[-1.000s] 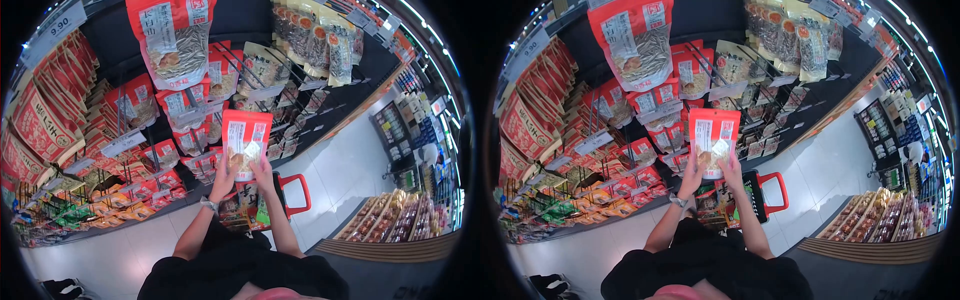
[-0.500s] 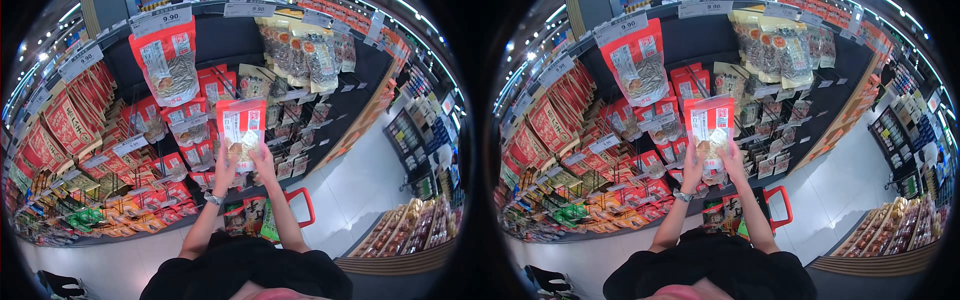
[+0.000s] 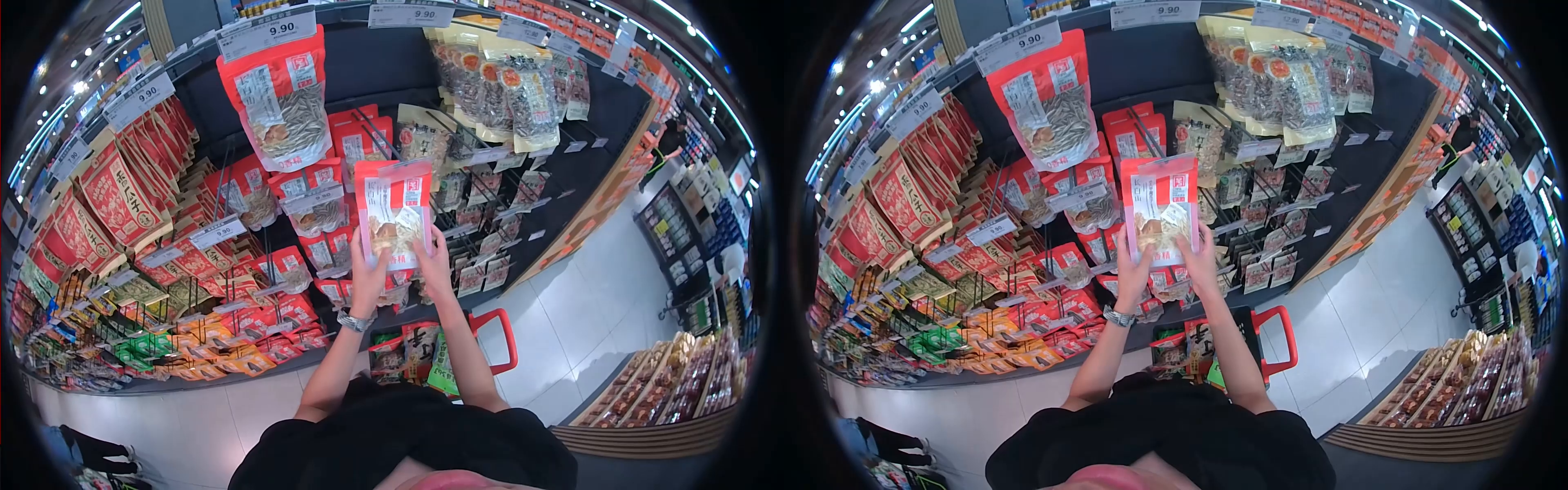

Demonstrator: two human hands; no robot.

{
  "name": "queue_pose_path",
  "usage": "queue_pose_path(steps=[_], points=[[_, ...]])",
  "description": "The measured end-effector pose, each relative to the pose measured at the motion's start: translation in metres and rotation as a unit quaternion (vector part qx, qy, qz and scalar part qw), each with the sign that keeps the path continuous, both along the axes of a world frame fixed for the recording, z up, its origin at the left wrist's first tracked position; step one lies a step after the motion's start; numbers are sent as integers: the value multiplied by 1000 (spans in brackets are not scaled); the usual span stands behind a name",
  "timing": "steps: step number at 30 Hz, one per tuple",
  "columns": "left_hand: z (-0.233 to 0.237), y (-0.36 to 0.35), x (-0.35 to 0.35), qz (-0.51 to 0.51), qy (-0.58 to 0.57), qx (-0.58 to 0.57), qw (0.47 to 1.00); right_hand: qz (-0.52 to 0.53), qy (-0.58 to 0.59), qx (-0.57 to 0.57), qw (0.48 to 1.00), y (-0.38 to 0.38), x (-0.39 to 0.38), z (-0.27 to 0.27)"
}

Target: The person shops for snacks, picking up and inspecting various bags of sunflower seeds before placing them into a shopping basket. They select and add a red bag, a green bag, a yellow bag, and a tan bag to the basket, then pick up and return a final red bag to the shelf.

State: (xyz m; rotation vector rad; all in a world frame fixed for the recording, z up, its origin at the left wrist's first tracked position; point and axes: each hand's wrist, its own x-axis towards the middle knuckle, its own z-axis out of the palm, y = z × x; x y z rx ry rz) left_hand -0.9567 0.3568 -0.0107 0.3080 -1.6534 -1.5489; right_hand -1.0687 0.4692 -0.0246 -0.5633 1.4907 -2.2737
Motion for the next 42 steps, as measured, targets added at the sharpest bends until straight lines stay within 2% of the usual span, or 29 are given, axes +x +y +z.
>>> queue_pose_path(steps=[1, 2, 3, 5, 7, 10, 12, 15, 17, 20, 24, 27, 28, 29, 31, 34, 36, 38, 39, 40, 42], points=[[-2, 2, 2, 1, 0, 0, 1000, 15, -58, -25, 998, 3, 3, -1], [-5, 5, 5, -30, 53, 65, 996, 31, -115, -51, 992, 2, 4, -4], [-6, 4, 5, -62, 105, 127, 984, 32, -114, -54, 992, 1, 6, -6], [-12, 2, -1, -73, 118, 100, 985, 66, -147, -95, 982, -1, 9, -14], [-24, -2, -7, -100, 122, 65, 985, 54, -139, -112, 982, -13, 8, -25], [-30, -10, -21, -147, 122, 129, 973, 52, -125, -124, 983, -32, -1, -42], [-47, -21, -35, -134, 103, 112, 979, 59, -101, -148, 982, -48, -13, -61], [-64, -40, -53, -112, 82, 80, 987, 58, -142, -117, 981, -69, -31, -61], [-81, -53, -58, 8, -55, -84, 995, 63, -154, -110, 980, -74, -32, -59], [-78, -57, -57, -11, -63, -68, 996, 61, -165, -100, 979, -83, -30, -58], [-98, -71, -72, -59, -58, -7, 997, 72, -173, -82, 979, -94, -45, -71], [-109, -81, -78, 36, -106, -158, 981, 76, -165, -62, 981, -99, -44, -72], [-109, -77, -74, 79, -116, -186, 973, 67, -164, -41, 983, -96, -40, -69], [-118, -76, -70, 75, -89, -149, 982, 63, -176, -42, 981, -90, -34, -69], [-123, -59, -51, 49, -26, -56, 997, 46, -158, -62, 984, -73, -29, -92], [-161, -25, 11, -89, -114, 89, 986, 7, -194, -27, 981, -27, 2, -150], [-219, -16, 33, -115, -142, 119, 976, -9, -258, 48, 965, -9, 20, -204], [-287, -13, 55, -167, -280, 136, 936, -7, -309, 98, 946, 1, 38, -254], [-337, -10, 75, -182, -337, 152, 911, 15, -340, 152, 928, 7, 50, -285], [-383, -9, 90, -195, -390, 164, 885, 39, -365, 204, 908, 12, 59, -320], [-430, 2, 122, -194, -446, 228, 843, 108, -407, 236, 876, 30, 82, -430]])
